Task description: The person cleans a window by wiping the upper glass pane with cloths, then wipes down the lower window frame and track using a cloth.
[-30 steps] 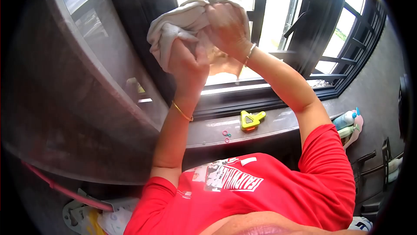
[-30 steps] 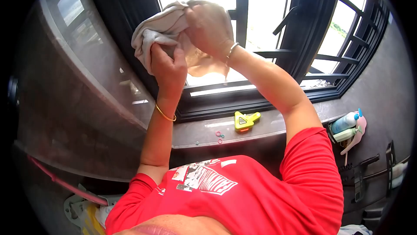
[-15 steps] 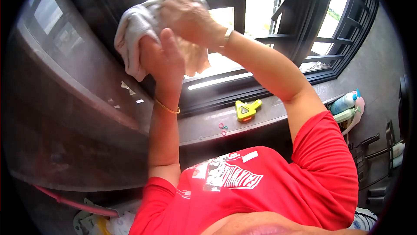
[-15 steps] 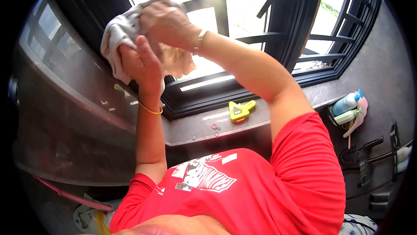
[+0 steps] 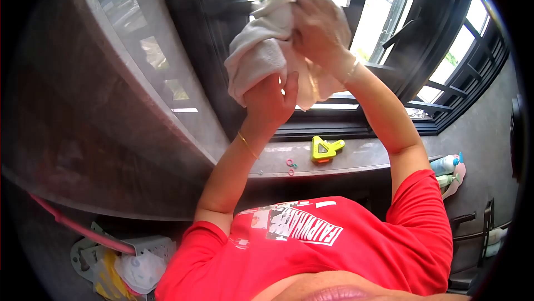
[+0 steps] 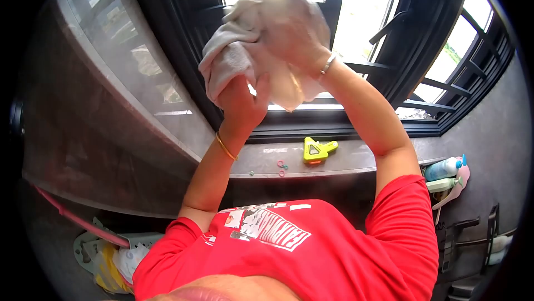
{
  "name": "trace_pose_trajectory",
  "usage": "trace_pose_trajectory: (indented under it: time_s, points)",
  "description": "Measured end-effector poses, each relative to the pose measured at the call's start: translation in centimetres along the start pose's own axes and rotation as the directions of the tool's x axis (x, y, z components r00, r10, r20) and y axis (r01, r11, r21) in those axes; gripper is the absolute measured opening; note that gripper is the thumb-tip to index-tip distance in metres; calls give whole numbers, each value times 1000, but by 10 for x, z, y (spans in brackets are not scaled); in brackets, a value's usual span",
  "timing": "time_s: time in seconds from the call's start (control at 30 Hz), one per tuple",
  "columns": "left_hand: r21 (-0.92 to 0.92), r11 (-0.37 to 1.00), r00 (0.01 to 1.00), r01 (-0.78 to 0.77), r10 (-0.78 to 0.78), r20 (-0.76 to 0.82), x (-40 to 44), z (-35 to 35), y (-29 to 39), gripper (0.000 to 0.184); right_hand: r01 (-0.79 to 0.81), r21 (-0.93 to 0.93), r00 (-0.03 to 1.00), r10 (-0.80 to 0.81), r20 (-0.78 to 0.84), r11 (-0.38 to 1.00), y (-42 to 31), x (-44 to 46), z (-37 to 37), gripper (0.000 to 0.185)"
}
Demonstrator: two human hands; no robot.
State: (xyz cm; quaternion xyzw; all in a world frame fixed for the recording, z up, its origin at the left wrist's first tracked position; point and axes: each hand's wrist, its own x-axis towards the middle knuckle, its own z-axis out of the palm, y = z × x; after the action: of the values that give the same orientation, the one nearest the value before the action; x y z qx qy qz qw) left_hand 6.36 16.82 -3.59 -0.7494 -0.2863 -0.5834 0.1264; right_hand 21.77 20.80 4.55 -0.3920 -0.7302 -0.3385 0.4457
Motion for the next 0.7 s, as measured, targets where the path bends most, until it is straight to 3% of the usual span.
trace_pose_trajectory:
  time_s: [0.07,0.17,0.37,0.43,0.63,0.7]
  points:
    - [114,990,992,-88,98,-83,-5,-7,-5,62,74,49,997,-75,9,996,-13,17,15,31]
    - [115,993,995,-4,15,-95,-13,-13,-15,66,206,81,978,-207,1,975,-36,41,33,27]
    - [166,986,991,20,3,-132,-10,-33,-2,63,76,165,997,-75,-11,983,-57,59,45,26]
    - [-6,984,984,179,-179,19,-14,-27,-6,77,42,200,998,-50,33,979,-55,65,39,25]
    - [171,981,992,-86,100,-80,0,-32,-6,75,-3,344,998,-16,54,939,-55,75,41,28]
    - [123,986,988,-115,126,-89,6,-34,-10,73,-70,469,994,100,-38,880,-56,92,56,31]
